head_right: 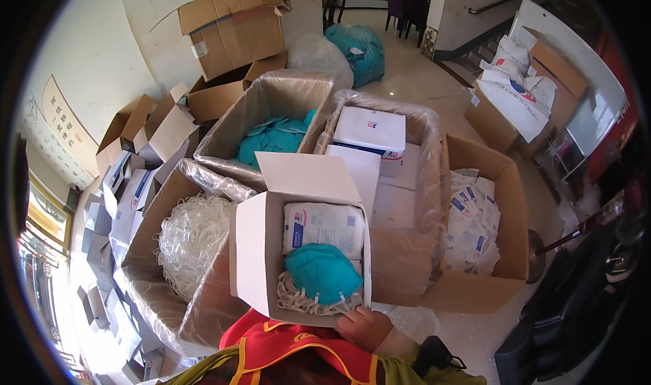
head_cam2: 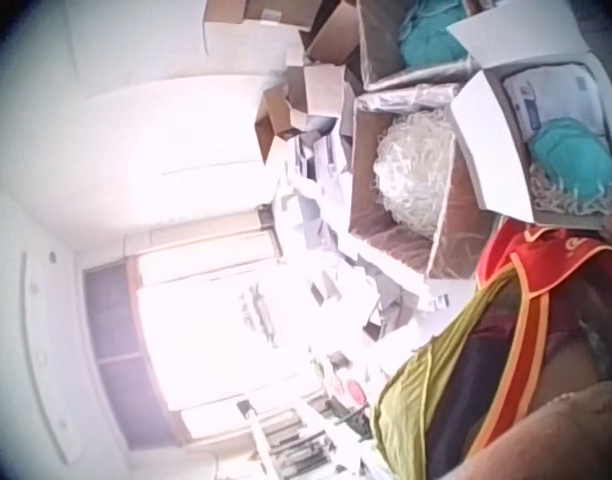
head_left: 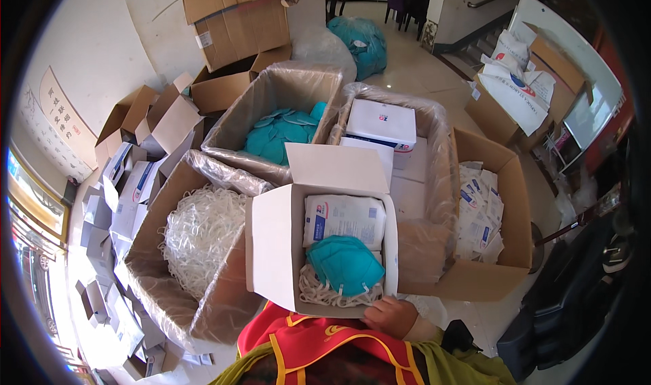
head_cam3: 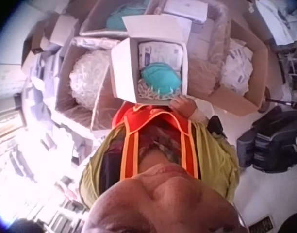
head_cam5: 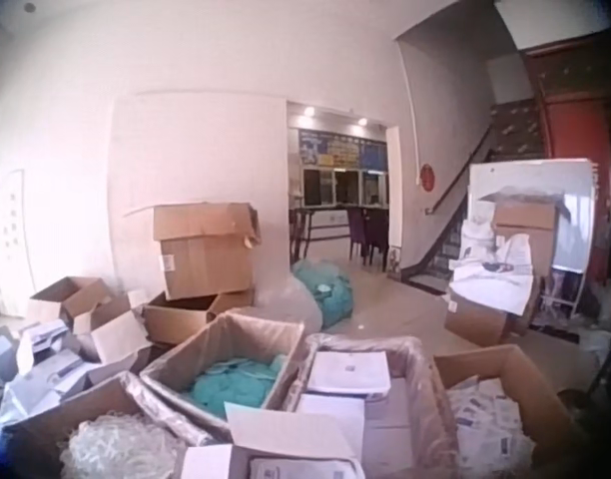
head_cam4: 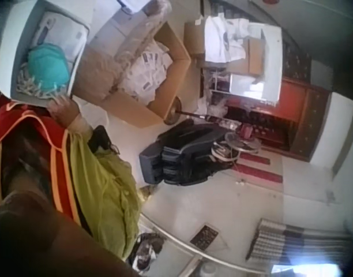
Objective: Packing medical face masks into boxes and organizing mail envelopes in a workshop.
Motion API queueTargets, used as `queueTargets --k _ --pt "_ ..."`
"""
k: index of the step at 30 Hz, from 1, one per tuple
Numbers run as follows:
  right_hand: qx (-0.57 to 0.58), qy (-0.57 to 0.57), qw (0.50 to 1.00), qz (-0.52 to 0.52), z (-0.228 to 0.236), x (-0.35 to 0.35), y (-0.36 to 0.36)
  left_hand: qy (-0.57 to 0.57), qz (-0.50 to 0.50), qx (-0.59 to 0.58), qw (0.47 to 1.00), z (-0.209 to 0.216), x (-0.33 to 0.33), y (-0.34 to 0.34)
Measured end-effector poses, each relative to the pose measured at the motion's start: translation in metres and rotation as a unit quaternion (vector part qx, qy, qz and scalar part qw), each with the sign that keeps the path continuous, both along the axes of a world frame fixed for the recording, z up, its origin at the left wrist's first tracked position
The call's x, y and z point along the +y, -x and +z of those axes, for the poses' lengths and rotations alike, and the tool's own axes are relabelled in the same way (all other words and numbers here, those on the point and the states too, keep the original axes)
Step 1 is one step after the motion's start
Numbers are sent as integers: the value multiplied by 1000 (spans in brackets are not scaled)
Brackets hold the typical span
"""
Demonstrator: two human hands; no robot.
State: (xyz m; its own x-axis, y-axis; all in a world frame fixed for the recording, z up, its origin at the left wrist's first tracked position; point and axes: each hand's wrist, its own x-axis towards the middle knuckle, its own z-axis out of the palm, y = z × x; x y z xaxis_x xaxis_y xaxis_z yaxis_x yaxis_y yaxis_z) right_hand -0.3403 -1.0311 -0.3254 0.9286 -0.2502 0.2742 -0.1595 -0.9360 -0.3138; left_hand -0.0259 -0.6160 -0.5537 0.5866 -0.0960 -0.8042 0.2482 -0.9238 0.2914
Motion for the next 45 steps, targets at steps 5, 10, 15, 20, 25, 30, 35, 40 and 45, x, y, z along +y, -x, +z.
queueTargets --k 5,10,15,20,25,30,35,40,45 --pt "2 17 1000 -4 3 2 -3 -5 -15 10 1000 0 5 -1" --pt "18 31 999 -29 6 8 -3 9 -55 21 998 7 19 -5" --pt "13 4 999 -32 5 9 -7 -6 -130 101 986 30 48 -18" --pt "28 -77 997 -11 27 4 -1 70 -279 280 916 95 32 -91" --pt "22 -28 999 -24 67 -15 -24 413 -275 -194 846 261 -205 -93" --pt "45 -43 998 -26 39 -64 -80 497 -464 -227 697 306 -329 1" --pt "195 19 977 -89 13 -75 -116 534 -476 -266 646 270 -373 23" --pt "303 -54 948 -84 9 -71 -133 528 -460 -254 668 266 -370 21" --pt "274 -72 958 -53 2 -82 -126 550 -428 -201 688 266 -365 21"
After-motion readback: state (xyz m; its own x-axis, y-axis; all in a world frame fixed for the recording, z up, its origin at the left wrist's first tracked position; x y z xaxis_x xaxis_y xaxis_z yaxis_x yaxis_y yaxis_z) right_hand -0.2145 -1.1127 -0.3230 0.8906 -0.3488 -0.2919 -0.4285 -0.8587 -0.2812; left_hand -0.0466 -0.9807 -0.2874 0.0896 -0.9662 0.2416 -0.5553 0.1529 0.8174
